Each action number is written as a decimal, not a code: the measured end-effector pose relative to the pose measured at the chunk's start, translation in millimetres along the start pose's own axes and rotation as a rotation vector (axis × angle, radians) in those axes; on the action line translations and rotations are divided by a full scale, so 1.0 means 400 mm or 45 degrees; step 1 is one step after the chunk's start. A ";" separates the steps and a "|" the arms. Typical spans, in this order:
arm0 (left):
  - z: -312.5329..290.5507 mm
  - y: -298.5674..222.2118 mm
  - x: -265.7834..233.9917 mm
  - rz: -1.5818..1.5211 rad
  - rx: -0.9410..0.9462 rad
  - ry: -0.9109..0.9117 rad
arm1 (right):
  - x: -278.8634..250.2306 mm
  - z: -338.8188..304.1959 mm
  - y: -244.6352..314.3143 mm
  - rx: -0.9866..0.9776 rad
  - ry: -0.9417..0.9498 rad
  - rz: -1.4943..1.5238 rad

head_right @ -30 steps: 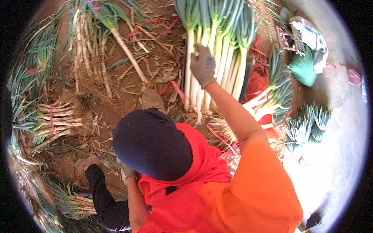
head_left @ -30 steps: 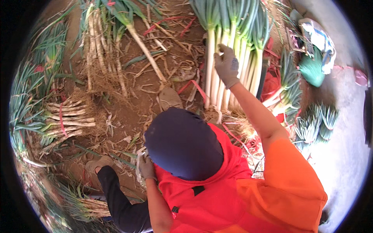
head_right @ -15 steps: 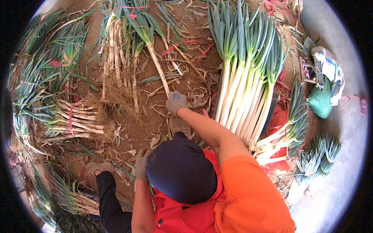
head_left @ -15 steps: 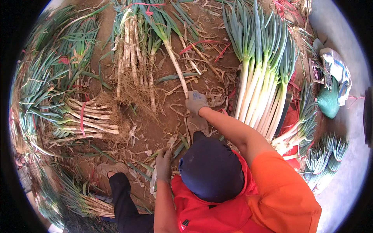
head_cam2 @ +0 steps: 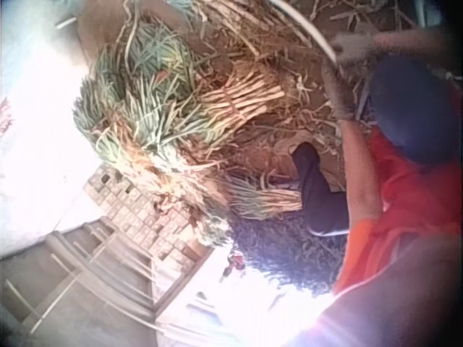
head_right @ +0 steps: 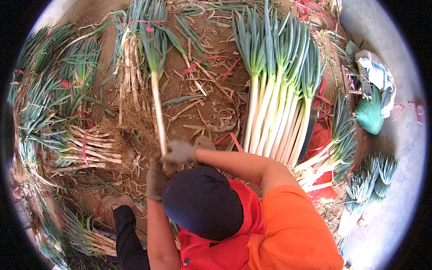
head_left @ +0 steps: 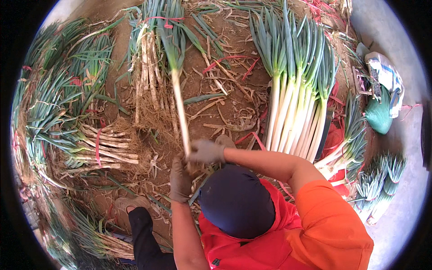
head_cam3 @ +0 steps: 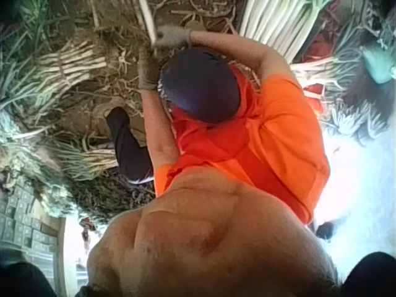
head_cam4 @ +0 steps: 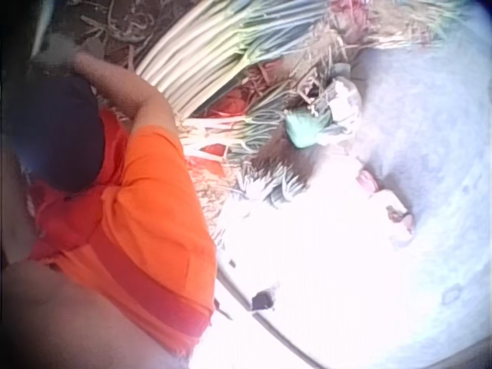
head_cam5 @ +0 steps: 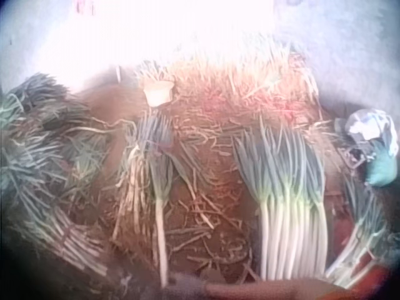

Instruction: The person picks up individual leeks from a pile, peels off the outer layers of the white stalks by hand to reveal the clean surface, and then places the cleaned leeks onto another pile.

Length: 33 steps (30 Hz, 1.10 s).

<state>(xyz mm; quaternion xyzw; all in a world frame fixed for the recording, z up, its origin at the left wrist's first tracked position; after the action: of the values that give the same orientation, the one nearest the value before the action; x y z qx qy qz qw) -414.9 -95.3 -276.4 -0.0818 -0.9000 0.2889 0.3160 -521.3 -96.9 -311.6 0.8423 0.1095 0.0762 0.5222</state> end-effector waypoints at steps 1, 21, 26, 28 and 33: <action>-0.008 -0.034 0.012 -0.064 0.058 0.138 | 0.071 0.007 0.050 -0.194 0.153 -0.099; -0.672 -0.110 0.126 2.144 0.878 -0.818 | -0.155 -0.052 0.362 -0.293 -0.223 1.285; -0.622 -0.080 0.012 1.669 0.799 -0.821 | -0.106 -0.108 0.620 -0.730 0.184 1.277; -0.571 -0.100 -0.009 1.458 0.626 -0.631 | -0.077 -0.142 0.694 -0.768 0.160 1.218; -0.437 -0.313 0.112 0.659 0.697 -0.160 | -0.029 -0.177 0.803 -0.852 0.242 1.147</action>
<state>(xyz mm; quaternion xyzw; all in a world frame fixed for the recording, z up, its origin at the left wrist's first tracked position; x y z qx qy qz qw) -337.9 -101.3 -70.6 -0.2012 -0.7567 0.5933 0.1870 -515.8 -177.4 7.7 0.5840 -0.2440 0.3975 0.6644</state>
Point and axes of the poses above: each hand's wrist, its own z-axis towards the middle knuckle, its own x-axis out of the palm, y = z × x, the point moved 9 cm from there along z, towards the middle knuckle, and after that the axes turned 9 degrees about y, right-handed, at the moved point
